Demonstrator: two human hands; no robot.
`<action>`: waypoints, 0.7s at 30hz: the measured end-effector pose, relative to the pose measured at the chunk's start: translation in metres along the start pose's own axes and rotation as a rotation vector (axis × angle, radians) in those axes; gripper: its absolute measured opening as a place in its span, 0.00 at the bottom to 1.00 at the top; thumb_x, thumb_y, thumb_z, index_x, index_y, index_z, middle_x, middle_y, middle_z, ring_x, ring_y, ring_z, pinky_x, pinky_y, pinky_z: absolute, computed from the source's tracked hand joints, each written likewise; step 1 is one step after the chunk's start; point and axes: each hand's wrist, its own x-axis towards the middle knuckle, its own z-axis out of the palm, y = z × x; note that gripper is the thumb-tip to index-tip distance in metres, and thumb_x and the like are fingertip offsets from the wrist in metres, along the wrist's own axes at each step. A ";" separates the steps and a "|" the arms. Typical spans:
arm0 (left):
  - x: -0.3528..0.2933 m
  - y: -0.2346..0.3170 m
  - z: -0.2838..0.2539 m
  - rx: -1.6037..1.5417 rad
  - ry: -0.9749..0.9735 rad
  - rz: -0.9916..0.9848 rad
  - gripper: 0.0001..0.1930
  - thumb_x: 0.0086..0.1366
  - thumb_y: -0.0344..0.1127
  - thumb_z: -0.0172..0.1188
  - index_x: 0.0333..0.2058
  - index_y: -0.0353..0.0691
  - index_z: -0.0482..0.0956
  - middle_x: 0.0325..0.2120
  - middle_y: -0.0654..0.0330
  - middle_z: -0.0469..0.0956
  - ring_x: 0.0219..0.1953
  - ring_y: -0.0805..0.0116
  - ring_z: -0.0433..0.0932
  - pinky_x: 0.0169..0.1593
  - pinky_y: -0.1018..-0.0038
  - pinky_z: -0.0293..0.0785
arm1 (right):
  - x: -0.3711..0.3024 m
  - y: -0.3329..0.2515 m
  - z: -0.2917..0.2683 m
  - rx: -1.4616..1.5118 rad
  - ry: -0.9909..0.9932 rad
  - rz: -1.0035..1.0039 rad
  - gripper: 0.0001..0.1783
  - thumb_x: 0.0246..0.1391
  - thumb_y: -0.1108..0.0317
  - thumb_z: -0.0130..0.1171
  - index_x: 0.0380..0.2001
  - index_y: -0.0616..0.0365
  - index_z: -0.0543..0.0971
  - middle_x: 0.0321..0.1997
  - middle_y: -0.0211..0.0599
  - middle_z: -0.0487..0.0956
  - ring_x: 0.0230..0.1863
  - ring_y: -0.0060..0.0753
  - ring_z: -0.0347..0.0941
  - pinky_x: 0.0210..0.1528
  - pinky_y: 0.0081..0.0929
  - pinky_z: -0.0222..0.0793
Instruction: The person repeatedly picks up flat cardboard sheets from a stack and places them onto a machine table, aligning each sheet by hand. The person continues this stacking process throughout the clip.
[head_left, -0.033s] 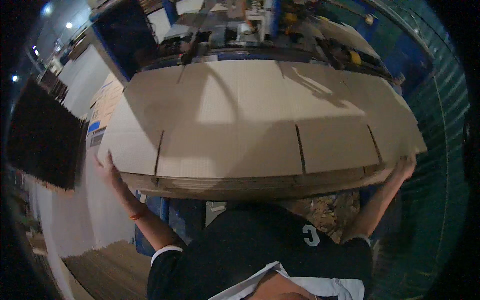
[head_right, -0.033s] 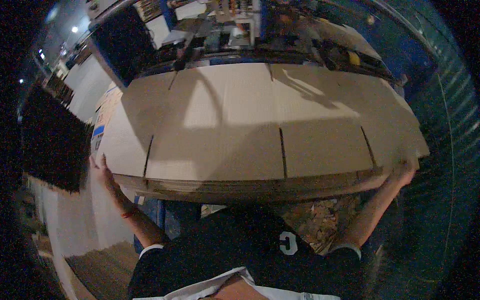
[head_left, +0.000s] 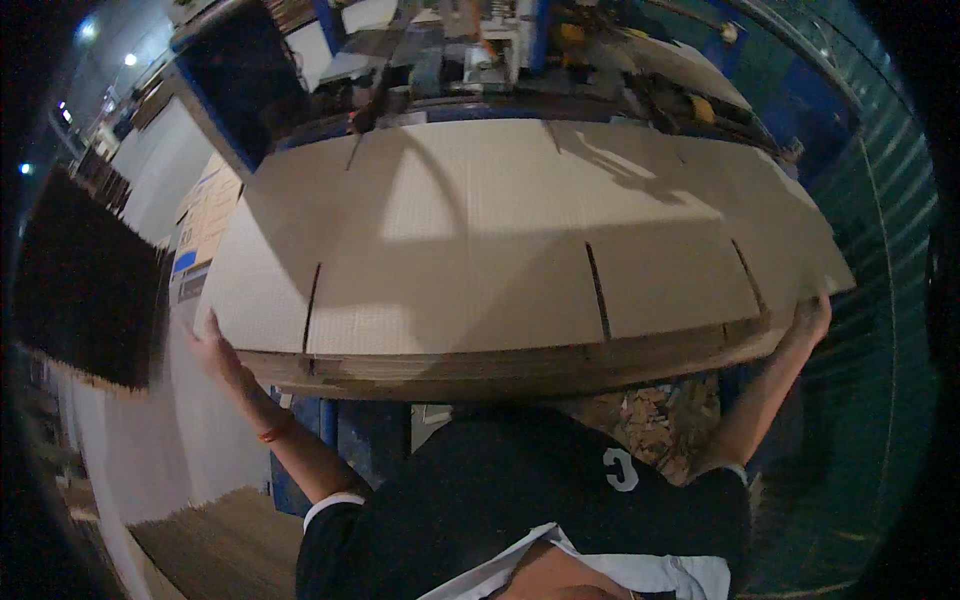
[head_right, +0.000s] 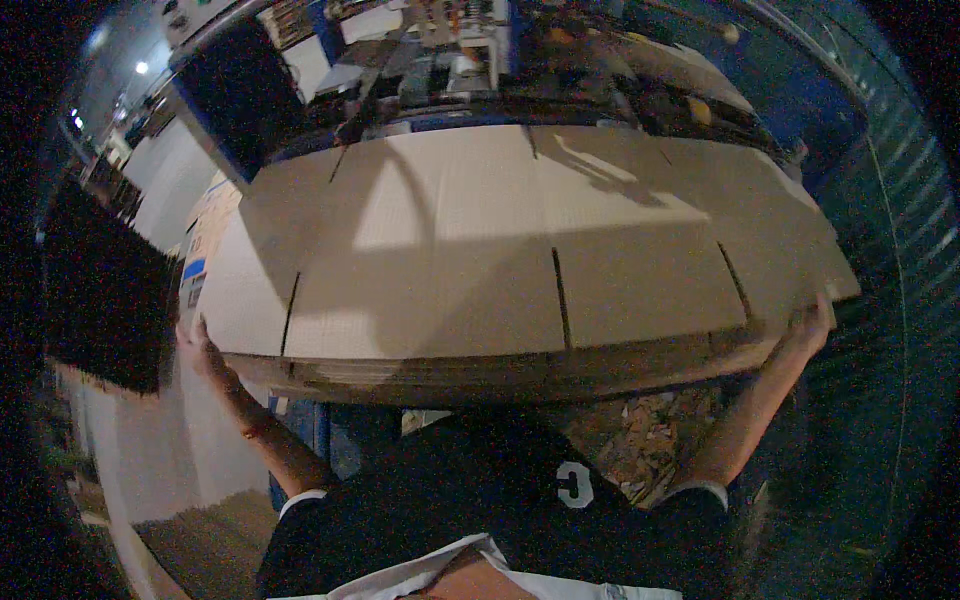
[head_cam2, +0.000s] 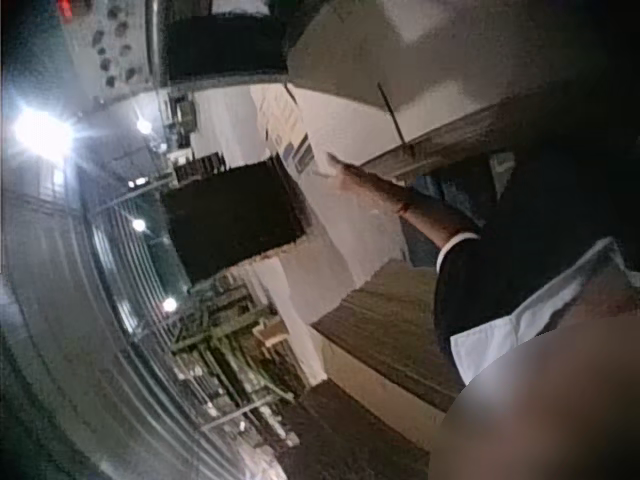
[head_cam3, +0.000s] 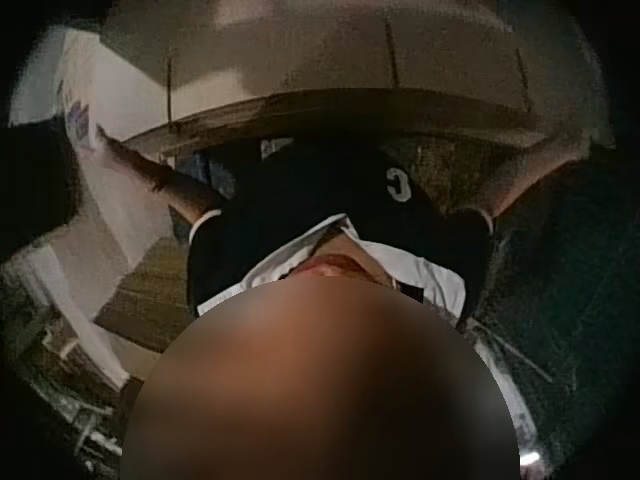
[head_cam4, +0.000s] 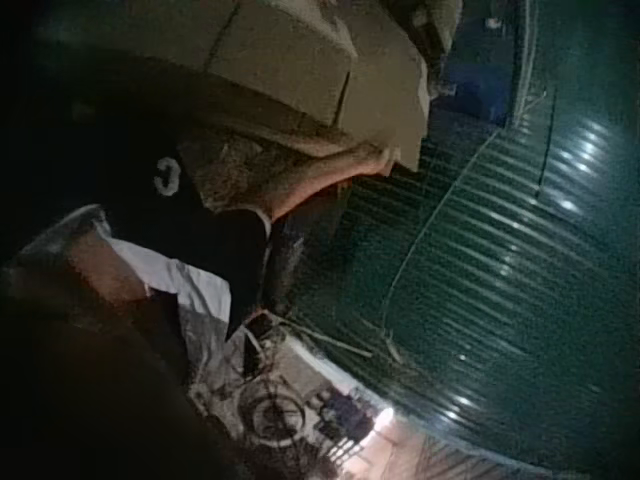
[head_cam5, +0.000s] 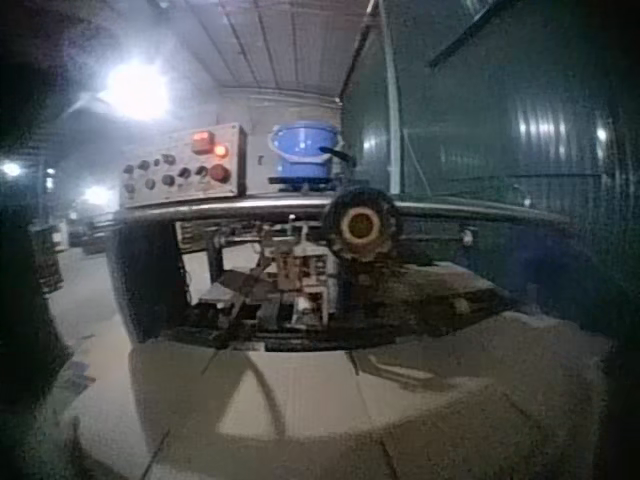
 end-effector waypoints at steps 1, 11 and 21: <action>0.002 0.001 0.001 0.000 0.024 -0.064 0.33 0.58 0.38 0.59 0.56 0.25 0.57 0.52 0.43 0.64 0.50 0.57 0.69 0.54 0.71 0.64 | 0.011 -0.011 0.015 -0.093 -0.194 0.027 0.21 0.50 0.66 0.56 0.48 0.60 0.71 0.48 0.40 0.72 0.44 0.39 0.70 0.47 0.37 0.68; 0.002 -0.043 0.006 -0.452 0.054 -0.199 0.22 0.59 0.31 0.56 0.50 0.24 0.65 0.45 0.49 0.72 0.46 0.58 0.72 0.50 0.66 0.70 | -0.061 -0.101 0.140 -0.581 -0.363 -0.421 0.28 0.50 0.75 0.53 0.56 0.65 0.61 0.54 0.43 0.69 0.54 0.35 0.65 0.57 0.28 0.59; -0.102 0.055 0.030 -0.097 -0.604 -0.072 0.17 0.56 0.20 0.50 0.46 0.31 0.73 0.46 0.50 0.72 0.49 0.60 0.71 0.55 0.69 0.64 | -0.294 0.023 0.082 -1.434 -1.367 -0.876 0.16 0.43 0.70 0.60 0.40 0.50 0.78 0.54 0.37 0.71 0.57 0.43 0.64 0.57 0.43 0.60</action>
